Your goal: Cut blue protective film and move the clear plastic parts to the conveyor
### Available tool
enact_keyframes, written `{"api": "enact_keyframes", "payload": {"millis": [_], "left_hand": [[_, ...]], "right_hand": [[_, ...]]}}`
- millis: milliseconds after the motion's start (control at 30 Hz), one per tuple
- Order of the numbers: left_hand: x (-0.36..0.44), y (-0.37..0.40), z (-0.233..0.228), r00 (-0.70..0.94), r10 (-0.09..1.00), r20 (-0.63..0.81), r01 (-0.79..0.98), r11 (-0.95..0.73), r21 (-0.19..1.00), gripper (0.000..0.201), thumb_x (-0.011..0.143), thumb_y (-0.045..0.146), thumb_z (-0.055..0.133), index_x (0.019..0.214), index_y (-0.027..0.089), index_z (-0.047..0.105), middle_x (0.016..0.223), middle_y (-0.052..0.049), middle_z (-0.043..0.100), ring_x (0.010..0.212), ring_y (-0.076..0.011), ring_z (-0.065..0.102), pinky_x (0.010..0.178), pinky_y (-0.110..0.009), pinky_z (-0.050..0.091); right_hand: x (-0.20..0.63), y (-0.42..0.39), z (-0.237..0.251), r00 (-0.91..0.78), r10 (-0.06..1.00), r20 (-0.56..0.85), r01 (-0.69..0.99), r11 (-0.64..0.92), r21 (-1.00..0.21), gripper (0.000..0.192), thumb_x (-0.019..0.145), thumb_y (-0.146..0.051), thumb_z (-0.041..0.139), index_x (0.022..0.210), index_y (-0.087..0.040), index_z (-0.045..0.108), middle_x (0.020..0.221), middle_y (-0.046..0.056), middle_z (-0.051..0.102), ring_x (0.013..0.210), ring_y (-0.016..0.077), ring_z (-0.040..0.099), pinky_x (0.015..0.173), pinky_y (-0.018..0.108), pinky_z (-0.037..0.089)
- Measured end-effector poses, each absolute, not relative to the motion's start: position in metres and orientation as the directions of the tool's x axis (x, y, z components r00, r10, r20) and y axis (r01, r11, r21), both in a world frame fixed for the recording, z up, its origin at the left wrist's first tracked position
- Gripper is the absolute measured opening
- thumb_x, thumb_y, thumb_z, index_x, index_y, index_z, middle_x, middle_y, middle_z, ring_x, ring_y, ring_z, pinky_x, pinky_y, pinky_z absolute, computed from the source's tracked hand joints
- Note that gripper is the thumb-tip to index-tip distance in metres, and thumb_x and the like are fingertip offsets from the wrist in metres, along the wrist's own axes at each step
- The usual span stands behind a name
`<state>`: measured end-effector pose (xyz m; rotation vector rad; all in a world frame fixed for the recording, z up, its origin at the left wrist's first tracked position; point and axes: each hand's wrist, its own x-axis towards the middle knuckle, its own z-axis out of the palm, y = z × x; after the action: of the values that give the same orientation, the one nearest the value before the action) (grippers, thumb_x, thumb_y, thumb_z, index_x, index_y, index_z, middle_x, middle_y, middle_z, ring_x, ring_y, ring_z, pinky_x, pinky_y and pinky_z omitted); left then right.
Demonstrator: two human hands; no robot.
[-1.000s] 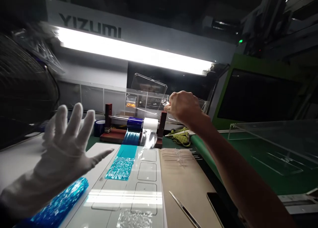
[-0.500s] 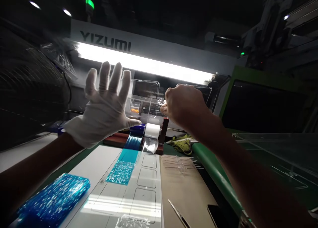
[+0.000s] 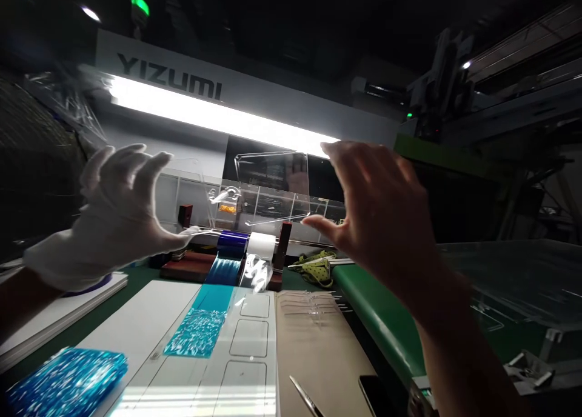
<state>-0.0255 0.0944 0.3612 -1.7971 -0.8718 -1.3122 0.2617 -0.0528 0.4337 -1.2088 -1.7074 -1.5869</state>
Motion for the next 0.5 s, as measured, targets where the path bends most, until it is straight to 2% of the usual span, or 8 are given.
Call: {"api": "enact_keyframes", "payload": {"millis": [67, 167, 333, 500], "left_hand": [[-0.033, 0.097, 0.357, 0.259, 0.072, 0.963, 0.854, -0.482, -0.193, 0.107, 0.067, 0.069, 0.058, 0.145, 0.012, 0.014, 0.15, -0.008, 0.016, 0.136, -0.0312, 0.021, 0.118, -0.049, 0.007], [-0.04, 0.099, 0.352, 0.298, 0.03, 0.954, 0.841, -0.48, -0.248, 0.109, 0.065, 0.074, 0.054, 0.145, 0.01, 0.016, 0.147, -0.008, 0.019, 0.133, -0.0333, 0.023, 0.118, -0.049, 0.01], [-0.047, 0.099, 0.344, 0.334, 0.075, 0.94, 0.81, -0.533, -0.246, 0.1, 0.068, 0.067, 0.057, 0.142, 0.01, 0.021, 0.144, -0.01, 0.023, 0.132, -0.0348, 0.024, 0.116, -0.049, 0.014], [-0.059, 0.099, 0.327, 0.334, 0.126, 0.934, 0.788, -0.581, -0.203, 0.099, 0.061, 0.057, 0.063, 0.141, 0.013, 0.026, 0.137, -0.012, 0.031, 0.126, -0.0364, 0.031, 0.113, -0.051, 0.021]], "right_hand": [[0.262, -0.043, 0.428, -0.536, 0.316, 0.783, 0.816, -0.045, 0.577, 0.086, 0.082, -0.067, 0.049, 0.147, -0.018, 0.02, 0.148, 0.016, 0.036, 0.137, 0.0337, 0.03, 0.113, 0.056, 0.017], [0.256, -0.026, 0.422, -0.599, 0.362, 0.714, 0.771, 0.02, 0.636, 0.09, 0.086, -0.06, 0.047, 0.15, -0.017, 0.002, 0.157, 0.014, 0.017, 0.143, 0.0339, 0.013, 0.113, 0.062, 0.001], [0.246, -0.005, 0.415, -0.65, 0.414, 0.637, 0.741, 0.164, 0.651, 0.091, 0.088, -0.046, 0.051, 0.15, -0.019, -0.009, 0.158, 0.014, 0.011, 0.143, 0.0356, 0.011, 0.108, 0.066, -0.009], [0.248, 0.006, 0.397, -0.637, 0.494, 0.592, 0.765, 0.313, 0.563, 0.109, 0.081, -0.042, 0.064, 0.148, -0.017, -0.018, 0.157, 0.016, 0.014, 0.143, 0.0308, 0.016, 0.108, 0.062, -0.014]]}}
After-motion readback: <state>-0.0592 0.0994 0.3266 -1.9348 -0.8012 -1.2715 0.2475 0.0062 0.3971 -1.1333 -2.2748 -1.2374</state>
